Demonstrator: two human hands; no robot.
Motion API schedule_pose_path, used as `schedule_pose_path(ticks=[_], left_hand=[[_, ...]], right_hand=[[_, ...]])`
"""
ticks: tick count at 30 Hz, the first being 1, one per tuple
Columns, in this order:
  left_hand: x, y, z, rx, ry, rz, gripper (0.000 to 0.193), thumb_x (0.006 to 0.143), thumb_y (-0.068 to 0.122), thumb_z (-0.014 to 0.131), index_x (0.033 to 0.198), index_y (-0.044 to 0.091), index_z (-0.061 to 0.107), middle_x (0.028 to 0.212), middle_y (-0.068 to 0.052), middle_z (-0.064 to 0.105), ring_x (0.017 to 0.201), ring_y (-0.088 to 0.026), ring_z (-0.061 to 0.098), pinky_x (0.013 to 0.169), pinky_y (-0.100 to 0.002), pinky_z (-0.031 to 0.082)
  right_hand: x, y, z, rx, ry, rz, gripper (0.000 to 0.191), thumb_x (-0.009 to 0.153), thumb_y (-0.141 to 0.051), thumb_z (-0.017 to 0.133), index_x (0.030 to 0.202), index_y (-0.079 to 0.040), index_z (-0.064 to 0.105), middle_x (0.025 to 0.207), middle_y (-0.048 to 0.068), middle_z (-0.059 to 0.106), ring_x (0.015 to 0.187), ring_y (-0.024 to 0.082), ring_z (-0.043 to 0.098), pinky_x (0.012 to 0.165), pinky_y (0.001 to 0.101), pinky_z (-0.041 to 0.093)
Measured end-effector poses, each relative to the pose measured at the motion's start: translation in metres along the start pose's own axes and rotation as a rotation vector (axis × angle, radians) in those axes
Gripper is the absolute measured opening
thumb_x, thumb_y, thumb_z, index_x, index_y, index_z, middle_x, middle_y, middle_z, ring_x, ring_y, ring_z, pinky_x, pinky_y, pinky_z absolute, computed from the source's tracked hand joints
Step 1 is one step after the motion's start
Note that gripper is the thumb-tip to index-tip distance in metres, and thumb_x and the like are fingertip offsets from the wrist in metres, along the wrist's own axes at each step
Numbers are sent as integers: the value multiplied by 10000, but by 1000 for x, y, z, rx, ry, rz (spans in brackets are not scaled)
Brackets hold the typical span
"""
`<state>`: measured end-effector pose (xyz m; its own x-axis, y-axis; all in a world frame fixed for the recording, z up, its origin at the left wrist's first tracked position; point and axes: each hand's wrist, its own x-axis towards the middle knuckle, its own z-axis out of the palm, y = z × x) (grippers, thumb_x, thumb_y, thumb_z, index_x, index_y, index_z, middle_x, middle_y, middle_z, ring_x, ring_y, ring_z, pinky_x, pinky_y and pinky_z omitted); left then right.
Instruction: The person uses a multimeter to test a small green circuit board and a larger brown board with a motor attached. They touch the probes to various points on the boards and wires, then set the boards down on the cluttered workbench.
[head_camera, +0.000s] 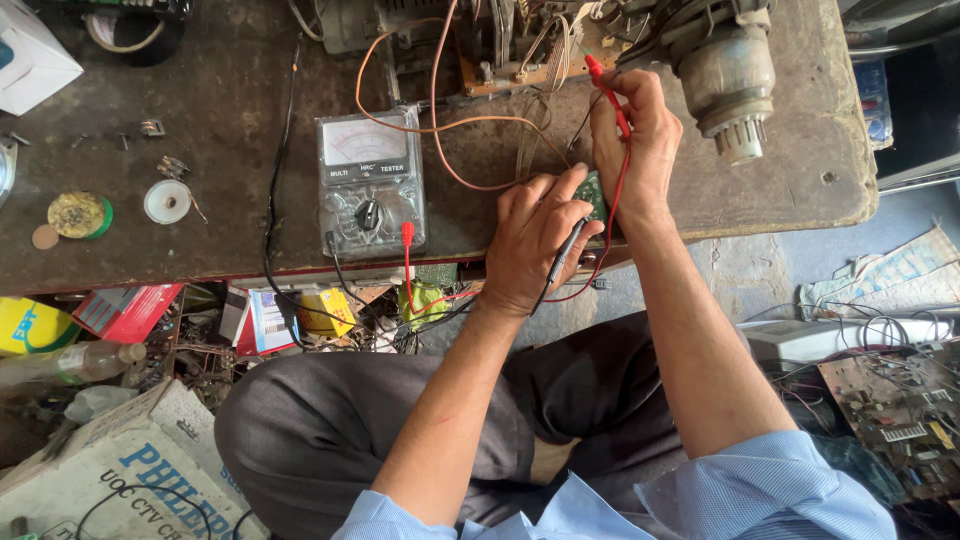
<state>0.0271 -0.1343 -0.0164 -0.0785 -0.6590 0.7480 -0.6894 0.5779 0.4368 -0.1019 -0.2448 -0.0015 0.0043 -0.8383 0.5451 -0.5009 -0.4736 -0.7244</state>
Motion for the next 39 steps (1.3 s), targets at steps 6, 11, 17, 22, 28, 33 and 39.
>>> schedule_pose_path(ticks=[6, 11, 17, 22, 28, 33, 39], left_hand=[[1, 1, -1, -6, 4, 0, 322, 1018, 276, 725, 1188, 97, 518, 1431, -104, 601, 1224, -290, 595, 1042, -441, 445], [2, 0, -1, -16, 5, -2, 321, 1016, 271, 727, 1186, 97, 517, 1431, -104, 604, 1223, -290, 594, 1043, -441, 446], [-1, -1, 1, -9, 6, 0, 329, 1014, 273, 730, 1187, 100, 510, 1433, -102, 600, 1233, -296, 591, 1050, -449, 441], [-3, 1, 2, -9, 1, -9, 328, 1013, 268, 732, 1189, 102, 511, 1442, -102, 598, 1237, -298, 592, 1051, -449, 439], [0, 1, 1, -12, 3, -3, 332, 1012, 263, 736, 1192, 94, 513, 1448, -106, 593, 1241, -305, 590, 1058, -454, 441], [-1, 0, 0, -19, 12, -3, 326, 1012, 265, 737, 1183, 95, 517, 1448, -104, 596, 1234, -301, 592, 1058, -456, 444], [0, 0, 0, -23, 9, 6, 325, 1011, 264, 733, 1189, 91, 522, 1443, -111, 593, 1232, -307, 590, 1057, -460, 442]], right_hand=[[3, 0, 1, -65, 5, -29, 92, 1050, -53, 696, 1102, -34, 622, 790, 72, 666, 661, 104, 567, 619, 291, 483], [4, -3, 1, -47, -15, -47, 95, 1061, -54, 685, 1125, -36, 618, 808, 76, 672, 663, 116, 570, 621, 298, 487], [0, -6, 1, 19, -69, -87, 69, 1087, -16, 621, 1139, -25, 578, 817, 70, 685, 707, 101, 646, 644, 287, 513], [0, -5, 1, 59, -103, 1, 56, 1055, 21, 616, 1080, -11, 578, 759, 61, 653, 654, 98, 592, 601, 278, 474], [2, -2, 2, 42, -69, -80, 99, 1004, 79, 628, 1011, 0, 568, 760, 62, 647, 667, 96, 577, 621, 269, 481], [1, -2, 3, 40, -90, -37, 113, 987, 100, 610, 1010, 3, 557, 729, 52, 628, 649, 87, 549, 604, 267, 468], [2, -5, 2, 173, -169, 12, 109, 1012, 103, 566, 1064, 12, 538, 745, 12, 578, 635, 58, 505, 575, 236, 430]])
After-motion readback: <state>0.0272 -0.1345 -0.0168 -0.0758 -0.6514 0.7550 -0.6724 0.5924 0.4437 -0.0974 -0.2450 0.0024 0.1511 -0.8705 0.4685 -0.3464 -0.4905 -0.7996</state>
